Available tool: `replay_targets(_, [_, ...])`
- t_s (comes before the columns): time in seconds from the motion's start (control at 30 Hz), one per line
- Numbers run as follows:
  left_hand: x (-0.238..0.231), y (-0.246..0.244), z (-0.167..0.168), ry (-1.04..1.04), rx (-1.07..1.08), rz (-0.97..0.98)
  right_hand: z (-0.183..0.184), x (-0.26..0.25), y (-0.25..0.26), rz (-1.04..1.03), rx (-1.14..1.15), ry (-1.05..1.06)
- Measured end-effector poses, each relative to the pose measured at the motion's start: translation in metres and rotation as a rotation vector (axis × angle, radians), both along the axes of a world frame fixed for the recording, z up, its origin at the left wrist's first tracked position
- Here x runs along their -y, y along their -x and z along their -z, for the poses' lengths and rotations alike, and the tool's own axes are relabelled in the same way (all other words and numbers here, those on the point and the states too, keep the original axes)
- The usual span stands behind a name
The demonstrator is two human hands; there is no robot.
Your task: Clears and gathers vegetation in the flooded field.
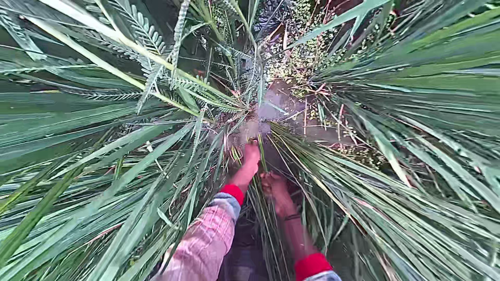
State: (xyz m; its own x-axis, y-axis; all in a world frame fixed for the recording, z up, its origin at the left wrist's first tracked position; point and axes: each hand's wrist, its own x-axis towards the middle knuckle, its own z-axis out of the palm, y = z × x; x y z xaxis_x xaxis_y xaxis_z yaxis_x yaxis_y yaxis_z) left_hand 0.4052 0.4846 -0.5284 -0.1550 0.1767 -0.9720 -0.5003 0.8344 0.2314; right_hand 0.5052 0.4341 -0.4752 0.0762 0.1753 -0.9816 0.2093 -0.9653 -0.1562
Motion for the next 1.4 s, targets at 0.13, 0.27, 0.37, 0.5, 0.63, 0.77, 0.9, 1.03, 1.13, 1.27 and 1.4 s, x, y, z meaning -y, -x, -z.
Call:
replay_targets(0.13, [-0.009,-0.009,0.023,0.191,0.203,-0.332,-0.002,0.009,0.032,0.31,-0.005,-0.06])
replay_targets(0.27, [0.012,-0.012,0.035,0.125,0.168,-0.357,0.009,0.036,0.044,0.526,-0.071,-0.122])
replay_targets(0.37, [0.026,-0.008,0.041,0.046,0.186,-0.375,0.018,0.05,0.053,0.64,-0.095,-0.176])
replay_targets(0.5, [0.046,-0.003,0.021,0.027,0.23,-0.384,0.004,0.068,0.064,0.76,-0.094,-0.185])
replay_targets(0.63, [0.138,-0.007,-0.051,0.208,0.238,-0.241,-0.079,0.152,0.051,0.642,0.026,0.041])
replay_targets(0.77, [0.131,-0.004,-0.085,0.172,0.153,-0.155,-0.116,0.136,0.015,-0.332,-0.021,-0.044])
replay_targets(0.9, [0.1,-0.001,-0.086,0.008,-0.009,0.141,-0.145,0.024,0.041,-1.124,0.025,-0.213])
replay_targets(1.03, [0.113,-0.014,-0.045,-0.241,-0.356,0.501,-0.07,-0.071,0.061,-1.085,0.297,-0.721])
replay_targets(1.13, [0.055,-0.004,-0.056,-0.202,-0.319,0.377,0.0,-0.121,0.043,-1.23,0.4,-0.406])
replay_targets(1.27, [-0.013,-0.003,-0.018,-0.08,0.079,-0.126,0.005,-0.112,0.031,-1.225,0.35,-0.046])
replay_targets(1.4, [-0.031,-0.01,0.043,0.115,0.133,-0.267,0.043,-0.044,0.023,-0.816,0.246,-0.28])
